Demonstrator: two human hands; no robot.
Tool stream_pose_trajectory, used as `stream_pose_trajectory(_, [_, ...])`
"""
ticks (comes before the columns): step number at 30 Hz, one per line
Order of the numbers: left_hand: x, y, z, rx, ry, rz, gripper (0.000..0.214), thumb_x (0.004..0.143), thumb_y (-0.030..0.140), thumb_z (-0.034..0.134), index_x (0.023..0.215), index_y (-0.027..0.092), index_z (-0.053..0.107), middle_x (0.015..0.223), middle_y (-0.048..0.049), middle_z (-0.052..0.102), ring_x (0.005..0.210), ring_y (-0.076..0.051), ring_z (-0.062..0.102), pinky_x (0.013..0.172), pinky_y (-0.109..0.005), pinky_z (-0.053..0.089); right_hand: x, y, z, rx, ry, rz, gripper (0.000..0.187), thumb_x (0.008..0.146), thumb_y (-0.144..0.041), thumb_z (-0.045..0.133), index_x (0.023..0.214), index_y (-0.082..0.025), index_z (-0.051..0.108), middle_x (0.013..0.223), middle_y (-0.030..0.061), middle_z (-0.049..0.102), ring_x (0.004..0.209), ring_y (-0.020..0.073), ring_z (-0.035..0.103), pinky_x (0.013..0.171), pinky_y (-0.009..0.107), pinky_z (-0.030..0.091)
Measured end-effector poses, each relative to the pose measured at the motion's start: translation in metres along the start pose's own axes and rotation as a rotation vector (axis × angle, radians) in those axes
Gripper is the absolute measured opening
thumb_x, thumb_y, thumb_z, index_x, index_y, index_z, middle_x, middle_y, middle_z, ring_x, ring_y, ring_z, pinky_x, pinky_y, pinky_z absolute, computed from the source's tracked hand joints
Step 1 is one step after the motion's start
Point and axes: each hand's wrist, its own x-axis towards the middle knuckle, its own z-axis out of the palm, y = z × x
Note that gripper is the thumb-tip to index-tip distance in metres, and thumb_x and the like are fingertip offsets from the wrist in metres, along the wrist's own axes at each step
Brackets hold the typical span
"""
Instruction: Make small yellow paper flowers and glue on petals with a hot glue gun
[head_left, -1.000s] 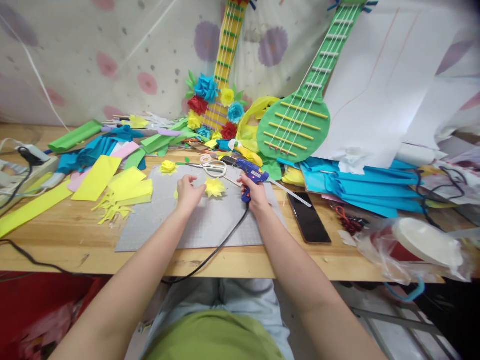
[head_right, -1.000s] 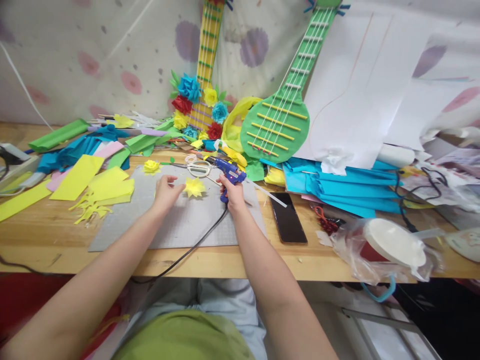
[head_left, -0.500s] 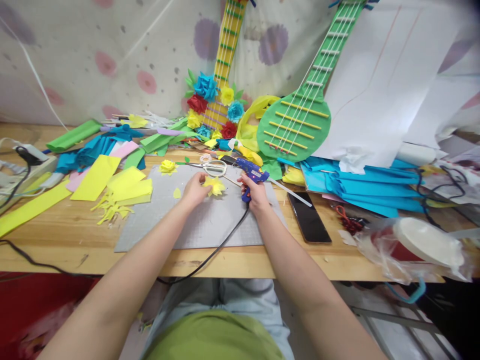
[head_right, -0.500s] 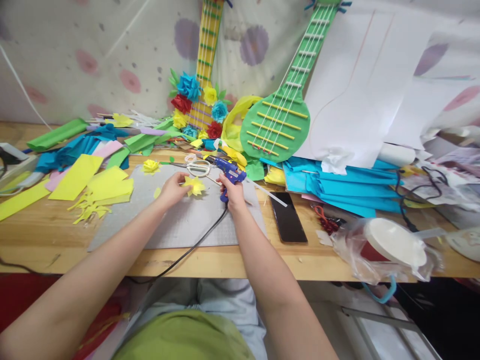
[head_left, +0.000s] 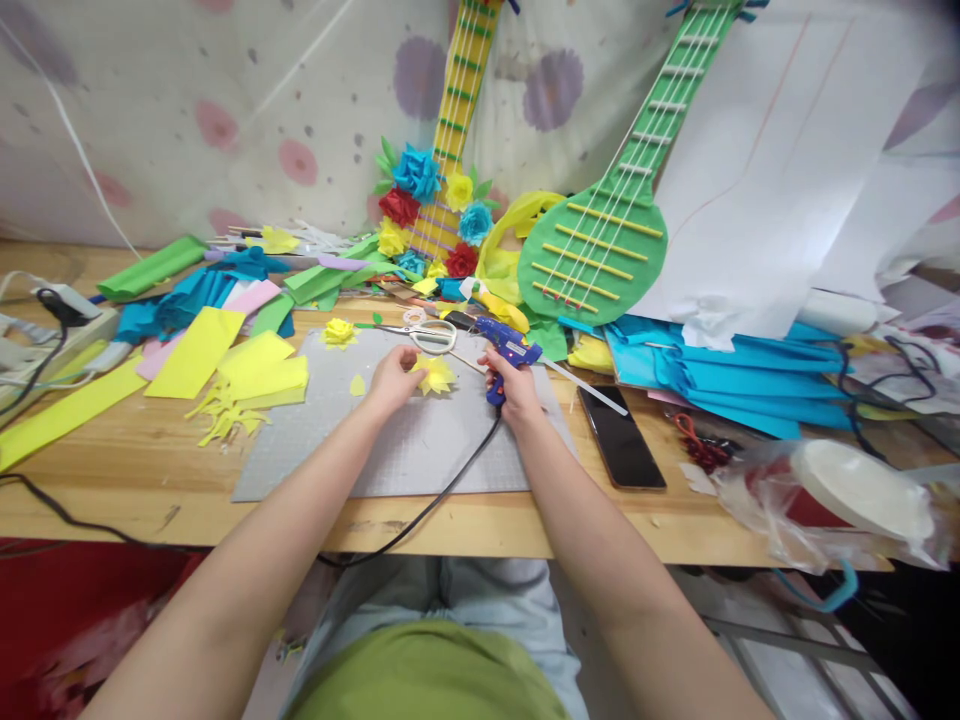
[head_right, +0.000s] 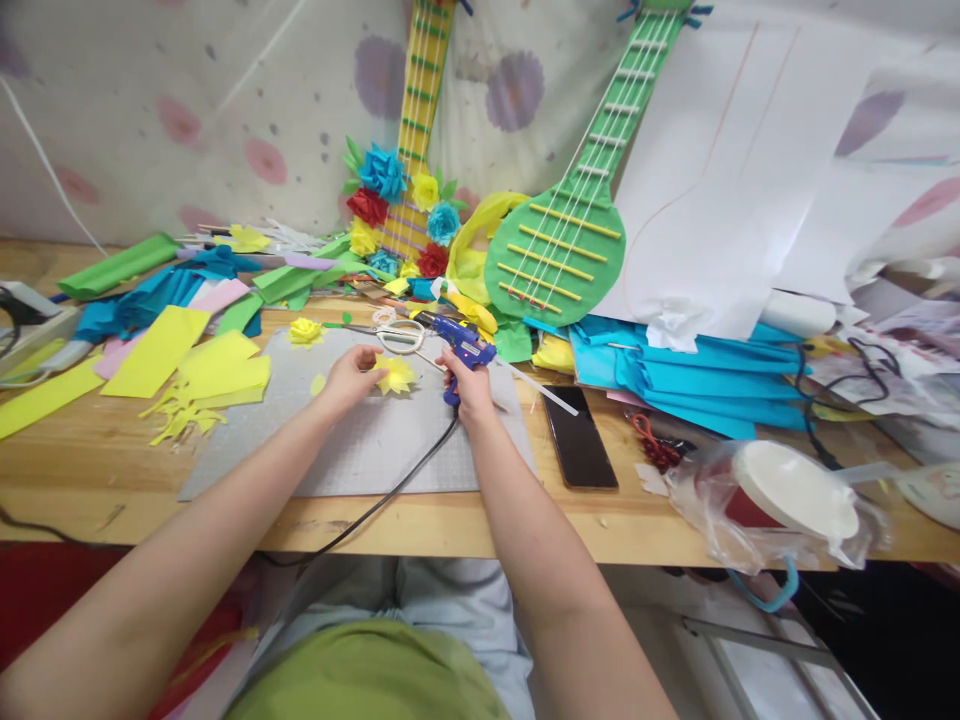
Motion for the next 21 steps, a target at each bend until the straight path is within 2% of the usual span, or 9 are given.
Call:
stream_pose_trajectory(4, [-0.005,0.010,0.000,-0.029,0.030,-0.045,0.040,0.051,0.023,0.068,0.090,0.016,0.058,0.082,-0.0028,0.061,0.079,-0.016,0.057,0.080,-0.034,0.045,-0.001,-0.001,0.001,0.006,-0.003,-0.011,0.030,0.057,-0.044,0.069,0.064,-0.016,0.060,0.051,-0.0036,0.052,0.040,0.0034,0.041,0.034,0.016,0.030])
stream_pose_trajectory(7, [-0.007,0.019,-0.005,-0.128,0.003,-0.069,0.044,0.048,0.026,0.070,0.090,0.016,0.059,0.086,-0.0038,0.061,0.082,-0.016,0.057,0.080,-0.032,0.044,-0.001,-0.001,0.001,0.000,-0.002,-0.006,0.030,0.058,-0.044,0.068,0.064,-0.016,0.060,0.052,-0.0034,0.052,0.040,0.0034,0.041,0.034,0.016,0.029])
stream_pose_trajectory(9, [-0.006,0.023,-0.014,-0.172,0.000,-0.053,0.043,0.049,0.027,0.071,0.089,0.016,0.060,0.089,-0.0047,0.062,0.084,-0.016,0.056,0.079,-0.031,0.043,-0.001,0.000,0.000,-0.009,0.004,-0.004,0.030,0.058,-0.044,0.067,0.064,-0.016,0.060,0.052,-0.0034,0.052,0.040,0.0034,0.041,0.034,0.016,0.029])
stream_pose_trajectory(12, [0.001,0.027,-0.038,-0.147,0.083,-0.033,0.031,0.057,0.033,0.065,0.082,0.015,0.062,0.084,-0.0043,0.063,0.078,-0.015,0.056,0.074,-0.029,0.043,0.000,0.000,0.000,-0.008,0.013,-0.004,0.030,0.057,-0.043,0.068,0.064,-0.016,0.060,0.054,-0.0028,0.054,0.041,0.0032,0.041,0.035,0.017,0.029])
stream_pose_trajectory(15, [0.010,0.028,-0.068,0.062,0.192,-0.051,0.024,0.065,0.037,0.056,0.073,0.015,0.063,0.071,-0.0034,0.062,0.067,-0.014,0.054,0.066,-0.027,0.042,-0.001,-0.001,0.001,-0.021,0.010,-0.006,0.030,0.057,-0.044,0.067,0.064,-0.016,0.060,0.057,-0.0021,0.056,0.041,0.0033,0.042,0.035,0.017,0.029])
stream_pose_trajectory(16, [0.012,0.028,-0.078,0.178,0.188,-0.045,0.024,0.066,0.038,0.056,0.072,0.015,0.063,0.068,-0.0029,0.061,0.064,-0.014,0.053,0.064,-0.027,0.041,-0.001,-0.001,0.001,-0.033,0.008,-0.009,0.030,0.058,-0.045,0.067,0.064,-0.016,0.059,0.057,-0.0020,0.056,0.040,0.0034,0.042,0.035,0.018,0.029])
stream_pose_trajectory(19, [0.017,0.026,-0.100,0.562,0.091,-0.061,0.021,0.065,0.038,0.055,0.065,0.018,0.062,0.062,-0.0027,0.059,0.063,-0.018,0.053,0.060,-0.029,0.039,-0.003,-0.002,0.002,-0.063,0.003,-0.020,0.031,0.059,-0.046,0.066,0.064,-0.016,0.059,0.056,-0.0019,0.056,0.039,0.0036,0.041,0.035,0.018,0.030])
stream_pose_trajectory(21, [0.017,0.023,-0.106,0.731,-0.001,-0.080,0.018,0.061,0.037,0.059,0.060,0.019,0.060,0.063,-0.0031,0.061,0.065,-0.020,0.055,0.060,-0.029,0.039,-0.003,-0.002,0.002,-0.070,0.002,-0.025,0.031,0.059,-0.046,0.066,0.064,-0.016,0.059,0.054,-0.0022,0.056,0.039,0.0039,0.041,0.035,0.019,0.030])
